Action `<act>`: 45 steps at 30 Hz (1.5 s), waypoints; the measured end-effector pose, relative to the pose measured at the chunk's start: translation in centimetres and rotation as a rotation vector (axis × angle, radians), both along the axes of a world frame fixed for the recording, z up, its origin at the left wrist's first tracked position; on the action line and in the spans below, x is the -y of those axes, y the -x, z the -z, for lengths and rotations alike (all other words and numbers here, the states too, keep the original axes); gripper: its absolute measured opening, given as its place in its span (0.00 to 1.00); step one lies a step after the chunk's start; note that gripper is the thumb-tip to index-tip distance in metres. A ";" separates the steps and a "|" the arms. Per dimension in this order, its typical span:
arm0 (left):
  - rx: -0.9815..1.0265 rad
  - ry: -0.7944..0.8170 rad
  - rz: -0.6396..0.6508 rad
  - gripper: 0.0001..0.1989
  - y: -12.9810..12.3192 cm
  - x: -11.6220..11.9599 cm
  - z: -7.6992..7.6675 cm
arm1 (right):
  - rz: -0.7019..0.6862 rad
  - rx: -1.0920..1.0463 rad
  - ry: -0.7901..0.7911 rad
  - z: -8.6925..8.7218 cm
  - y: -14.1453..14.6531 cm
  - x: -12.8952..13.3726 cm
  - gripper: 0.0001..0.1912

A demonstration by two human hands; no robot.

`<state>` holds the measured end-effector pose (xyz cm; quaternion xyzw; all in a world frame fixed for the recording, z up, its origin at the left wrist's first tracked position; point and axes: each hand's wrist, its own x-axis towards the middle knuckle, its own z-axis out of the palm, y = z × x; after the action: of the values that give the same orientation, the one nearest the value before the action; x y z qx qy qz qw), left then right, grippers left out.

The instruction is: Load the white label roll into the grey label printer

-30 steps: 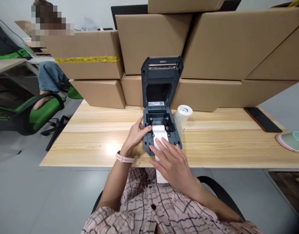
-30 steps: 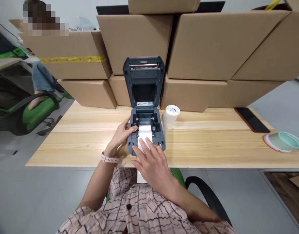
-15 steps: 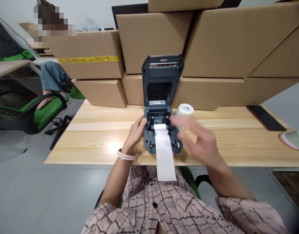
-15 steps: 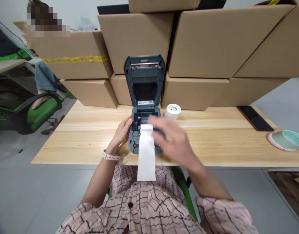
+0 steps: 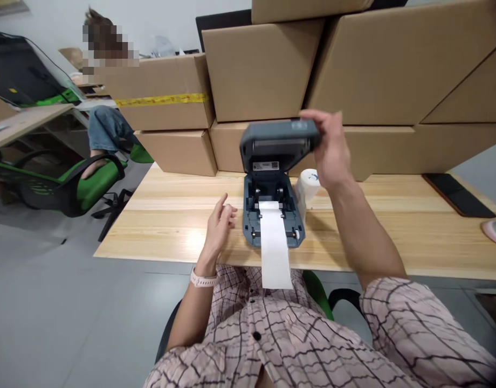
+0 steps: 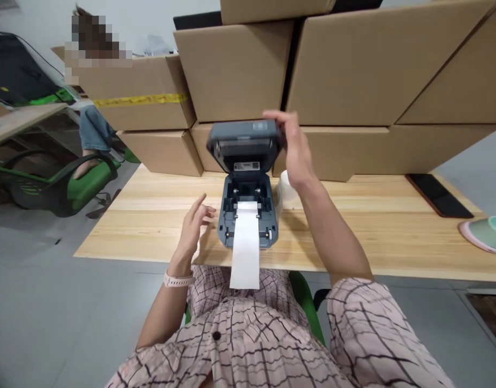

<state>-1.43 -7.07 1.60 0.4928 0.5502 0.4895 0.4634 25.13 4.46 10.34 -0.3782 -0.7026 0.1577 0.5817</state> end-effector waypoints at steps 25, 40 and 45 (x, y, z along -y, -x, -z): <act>-0.056 -0.253 -0.314 0.16 -5.2 7.8 2.2 | 0.106 0.243 -0.007 9.7 2.7 14.7 0.22; 0.138 0.252 0.457 0.20 -4.6 8.8 2.1 | 0.209 0.723 -0.091 5.7 2.2 14.5 0.17; -0.006 0.046 0.240 0.27 -3.5 8.7 1.8 | 0.091 0.674 -0.074 6.1 2.2 13.5 0.14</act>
<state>2.08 -15.76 -0.19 0.5460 0.4998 0.4161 0.5281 22.89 -9.06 4.29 -0.4188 -0.8429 -0.0280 0.3365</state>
